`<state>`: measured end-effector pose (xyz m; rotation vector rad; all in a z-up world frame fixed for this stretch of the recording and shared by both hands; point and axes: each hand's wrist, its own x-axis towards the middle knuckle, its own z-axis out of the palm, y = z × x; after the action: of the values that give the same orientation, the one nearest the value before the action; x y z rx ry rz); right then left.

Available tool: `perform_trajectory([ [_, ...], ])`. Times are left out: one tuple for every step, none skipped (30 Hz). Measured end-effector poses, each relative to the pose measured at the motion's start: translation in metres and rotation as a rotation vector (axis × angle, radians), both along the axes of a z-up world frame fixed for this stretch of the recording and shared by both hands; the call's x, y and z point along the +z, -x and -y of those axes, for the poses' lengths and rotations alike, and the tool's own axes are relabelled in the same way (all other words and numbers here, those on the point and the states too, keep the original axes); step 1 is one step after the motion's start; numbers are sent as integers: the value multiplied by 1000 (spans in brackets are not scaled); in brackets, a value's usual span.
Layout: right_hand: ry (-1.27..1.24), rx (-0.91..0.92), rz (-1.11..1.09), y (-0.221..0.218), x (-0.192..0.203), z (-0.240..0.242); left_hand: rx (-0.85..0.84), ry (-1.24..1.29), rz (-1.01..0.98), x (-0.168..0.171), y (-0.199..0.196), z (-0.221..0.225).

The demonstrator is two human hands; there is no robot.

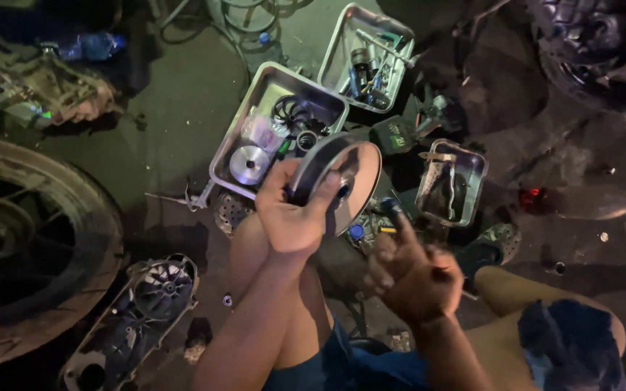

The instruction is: Inspecting and manipulating a motorcycle CVT pulley assembly during a repair or maintenance task.

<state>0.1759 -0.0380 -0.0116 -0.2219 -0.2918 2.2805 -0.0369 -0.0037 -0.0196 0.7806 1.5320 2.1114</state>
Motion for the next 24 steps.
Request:
perform_trajectory([
  [22, -3, 25, 6, 8, 8, -91, 4, -75, 9, 0, 6],
  [44, -7, 50, 13, 17, 15, -181, 7, -152, 17, -1, 12],
  [41, -11, 47, 14, 12, 16, -185, 3, -155, 20, -4, 13],
  [40, 6, -2, 15, 8, 17, -186, 21, -158, 23, -7, 13],
  [38, 26, -51, 16, 4, 17, -183, 38, -161, 26, -11, 14],
  [33, 24, -52, 16, 3, 17, -185, 34, -163, 33, -12, 15],
  [40, 28, -40, 16, 2, 17, -210, -27, -207, 41, -13, 15],
  [47, 31, -27, 17, 0, 17, -234, -89, -250, 48, -13, 16],
  [43, 31, -29, 17, 0, 17, -234, -92, -253, 50, -16, 18],
  [59, 23, 38, 17, 0, 16, -247, -53, -194, 51, -19, 19],
  [77, 13, 104, 18, -1, 17, -262, -11, -137, 51, -21, 21],
  [76, 11, 100, 18, 0, 18, -263, -13, -141, 52, -22, 22],
  [72, 16, 121, 19, 1, 18, -250, -22, -174, 53, -23, 23],
  [67, 21, 142, 20, 3, 18, -237, -31, -207, 53, -24, 25],
  [67, 18, 138, 19, 2, 19, -240, -31, -211, 52, -24, 26],
  [56, 22, 125, 19, 0, 19, -233, 18, -237, 51, -24, 27],
  [44, 26, 112, 18, -1, 19, -227, 66, -263, 50, -24, 28],
  [43, 23, 109, 18, -1, 19, -230, 66, -267, 49, -24, 28],
  [47, 35, 77, 18, -1, 19, -232, 79, -266, 47, -25, 28],
  [51, 48, 45, 18, -2, 19, -234, 92, -265, 46, -25, 29],
  [50, 44, 43, 18, -1, 19, -238, 91, -268, 44, -25, 29],
  [26, 30, 115, 18, 0, 20, -236, 110, -278, 43, -26, 29],
  [2, 17, 188, 19, 1, 21, -235, 128, -288, 42, -26, 29],
  [1, 14, 187, 20, 2, 20, -237, 127, -289, 44, -25, 29],
])
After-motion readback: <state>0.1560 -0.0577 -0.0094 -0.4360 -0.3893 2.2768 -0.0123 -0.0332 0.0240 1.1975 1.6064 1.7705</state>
